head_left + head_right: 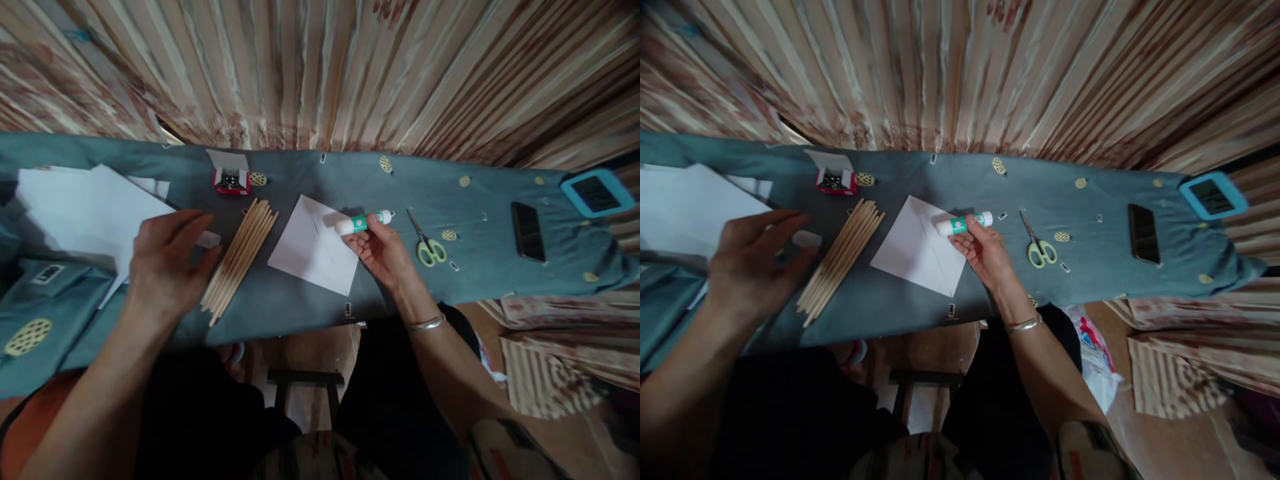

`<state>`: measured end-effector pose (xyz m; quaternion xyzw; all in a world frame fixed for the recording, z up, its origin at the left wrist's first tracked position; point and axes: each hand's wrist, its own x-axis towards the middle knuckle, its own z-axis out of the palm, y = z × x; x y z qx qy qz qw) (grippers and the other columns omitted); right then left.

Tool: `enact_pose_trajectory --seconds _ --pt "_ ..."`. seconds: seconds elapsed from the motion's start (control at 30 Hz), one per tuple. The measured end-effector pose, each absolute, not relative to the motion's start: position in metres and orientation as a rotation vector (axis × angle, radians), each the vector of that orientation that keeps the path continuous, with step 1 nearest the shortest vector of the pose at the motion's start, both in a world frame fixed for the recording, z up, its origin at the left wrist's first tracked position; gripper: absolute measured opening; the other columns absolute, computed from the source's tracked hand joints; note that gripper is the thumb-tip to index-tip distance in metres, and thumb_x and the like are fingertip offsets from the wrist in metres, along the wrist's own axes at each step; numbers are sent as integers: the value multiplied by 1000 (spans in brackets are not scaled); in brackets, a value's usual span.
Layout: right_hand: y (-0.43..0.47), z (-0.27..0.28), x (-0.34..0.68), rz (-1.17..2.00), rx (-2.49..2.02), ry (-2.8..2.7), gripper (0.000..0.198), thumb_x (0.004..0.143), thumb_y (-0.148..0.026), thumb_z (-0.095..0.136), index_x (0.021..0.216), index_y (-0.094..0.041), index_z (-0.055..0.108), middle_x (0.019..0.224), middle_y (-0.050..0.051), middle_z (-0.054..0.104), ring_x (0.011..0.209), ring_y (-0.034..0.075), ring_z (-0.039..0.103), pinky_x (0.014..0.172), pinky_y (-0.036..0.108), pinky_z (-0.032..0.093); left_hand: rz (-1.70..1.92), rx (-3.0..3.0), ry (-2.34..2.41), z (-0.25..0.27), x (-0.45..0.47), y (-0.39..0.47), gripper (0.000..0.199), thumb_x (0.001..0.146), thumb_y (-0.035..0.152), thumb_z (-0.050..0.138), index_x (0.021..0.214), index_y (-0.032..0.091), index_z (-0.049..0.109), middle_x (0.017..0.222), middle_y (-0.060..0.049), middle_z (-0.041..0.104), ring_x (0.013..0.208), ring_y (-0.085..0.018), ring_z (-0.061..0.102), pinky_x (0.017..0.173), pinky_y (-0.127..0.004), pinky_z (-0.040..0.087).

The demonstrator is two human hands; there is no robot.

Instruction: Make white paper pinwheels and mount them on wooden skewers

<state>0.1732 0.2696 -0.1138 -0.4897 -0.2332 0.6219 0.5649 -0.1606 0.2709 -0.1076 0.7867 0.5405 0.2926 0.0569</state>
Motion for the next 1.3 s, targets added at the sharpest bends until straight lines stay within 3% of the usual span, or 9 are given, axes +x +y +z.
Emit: enact_pose_trajectory --seconds 0.27,0.43,0.63,0.93,1.17,1.3 --pt "271 -111 171 1609 -1144 -571 39 71 -56 82 78 -20 68 70 -1 74 61 9 69 63 19 59 788 2177 1649 -120 -172 268 33 89 41 56 116 28 68 121 -5 69 115 -32 59 102 -48 44" --pt "263 -112 163 1767 -1085 -672 38 69 -52 85 81 -19 71 74 -1 74 65 9 69 65 19 59 870 1999 1712 -111 -169 273 23 86 42 63 101 27 72 106 -4 72 108 -31 62 97 -44 46" --pt "250 -109 148 1934 -1017 -807 39 68 -50 87 87 -17 76 78 1 75 65 8 68 64 17 57 1049 1552 1570 -99 -151 270 37 80 47 72 109 24 71 101 0 74 92 -22 68 91 -36 52" --pt "236 -102 128 2128 -874 -852 44 66 -54 86 82 -15 75 71 0 72 57 8 64 51 16 53 996 1133 1226 -98 -92 257 44 60 48 88 90 18 75 91 -6 78 88 -22 72 86 -36 57" --pt "240 -100 140 1871 -893 -627 34 67 -43 88 89 -20 76 84 2 78 71 11 71 69 20 60 877 1099 1169 -97 -76 248 48 57 49 90 92 18 76 87 -7 78 78 -23 72 77 -36 61" --pt "244 -98 143 1814 -939 -605 32 63 -34 90 87 -19 77 84 0 78 72 10 72 74 19 60 866 1148 1161 -101 -72 247 49 58 48 90 96 20 77 88 -7 78 83 -25 73 80 -38 61"
